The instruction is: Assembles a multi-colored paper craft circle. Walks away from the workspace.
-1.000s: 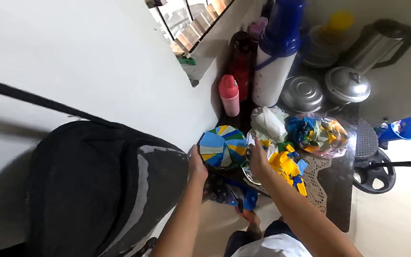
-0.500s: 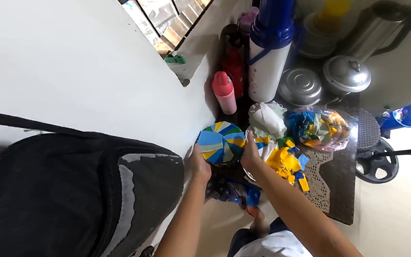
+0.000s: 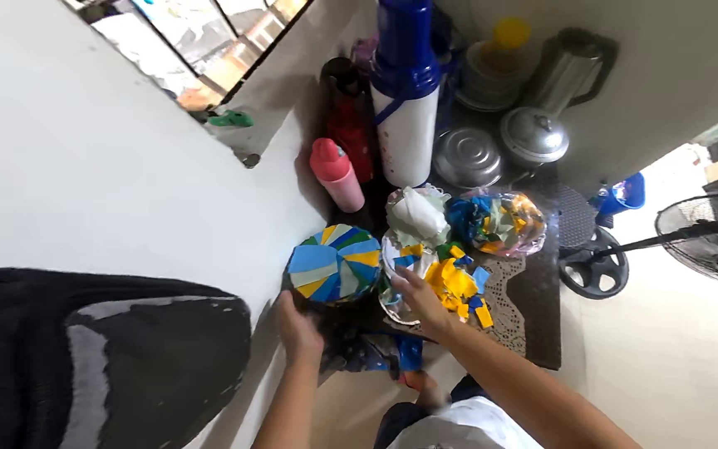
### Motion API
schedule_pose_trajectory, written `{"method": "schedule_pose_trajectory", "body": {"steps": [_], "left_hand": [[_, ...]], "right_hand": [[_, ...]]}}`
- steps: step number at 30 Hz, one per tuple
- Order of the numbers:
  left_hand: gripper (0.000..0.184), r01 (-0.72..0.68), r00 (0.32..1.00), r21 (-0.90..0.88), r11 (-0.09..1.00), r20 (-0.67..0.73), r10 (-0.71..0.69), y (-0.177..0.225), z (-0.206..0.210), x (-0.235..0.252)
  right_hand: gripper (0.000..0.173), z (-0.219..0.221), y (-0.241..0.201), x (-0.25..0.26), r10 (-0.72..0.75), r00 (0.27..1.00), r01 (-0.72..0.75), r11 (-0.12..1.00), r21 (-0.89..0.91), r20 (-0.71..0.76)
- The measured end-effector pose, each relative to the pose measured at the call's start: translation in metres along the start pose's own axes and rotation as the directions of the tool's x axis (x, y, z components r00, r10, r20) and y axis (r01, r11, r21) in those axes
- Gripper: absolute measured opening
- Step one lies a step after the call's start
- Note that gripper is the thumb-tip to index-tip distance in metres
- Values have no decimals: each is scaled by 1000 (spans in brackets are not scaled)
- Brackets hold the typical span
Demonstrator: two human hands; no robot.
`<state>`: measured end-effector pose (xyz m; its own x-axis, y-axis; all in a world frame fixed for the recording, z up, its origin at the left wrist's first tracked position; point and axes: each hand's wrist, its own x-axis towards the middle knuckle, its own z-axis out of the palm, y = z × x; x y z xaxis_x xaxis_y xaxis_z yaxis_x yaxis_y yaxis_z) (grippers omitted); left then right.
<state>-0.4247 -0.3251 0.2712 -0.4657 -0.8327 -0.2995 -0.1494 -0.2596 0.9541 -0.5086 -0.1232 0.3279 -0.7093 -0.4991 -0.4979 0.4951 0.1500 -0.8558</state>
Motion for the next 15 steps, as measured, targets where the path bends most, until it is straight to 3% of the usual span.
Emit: {"method": "schedule_pose_trajectory", "body": {"steps": [2, 5, 7, 10, 15], "left_hand": [[61, -32, 999, 114, 993, -14, 34, -22, -19, -18], [56, -32, 998, 250, 968, -47, 45, -69, -46, -56], [53, -40, 999, 399, 916, 14, 37, -103, -63, -91], [53, 8, 995, 519, 855, 82, -60, -136, -71, -145], [50, 17, 1000, 544, 839, -1, -19, -141, -10, -194]], "right_hand": [[48, -35, 19, -19, -66, 997, 76, 952, -296, 40], [40, -90, 44, -48, -70, 996, 92, 751, -653, 60], [38, -121, 60, -64, -36, 999, 35, 674, -738, 15], [36, -158, 77, -79, 1, 1000, -25, 643, -766, -32], [34, -204, 79, -79, -79, 994, 104, 501, -859, 74]]}}
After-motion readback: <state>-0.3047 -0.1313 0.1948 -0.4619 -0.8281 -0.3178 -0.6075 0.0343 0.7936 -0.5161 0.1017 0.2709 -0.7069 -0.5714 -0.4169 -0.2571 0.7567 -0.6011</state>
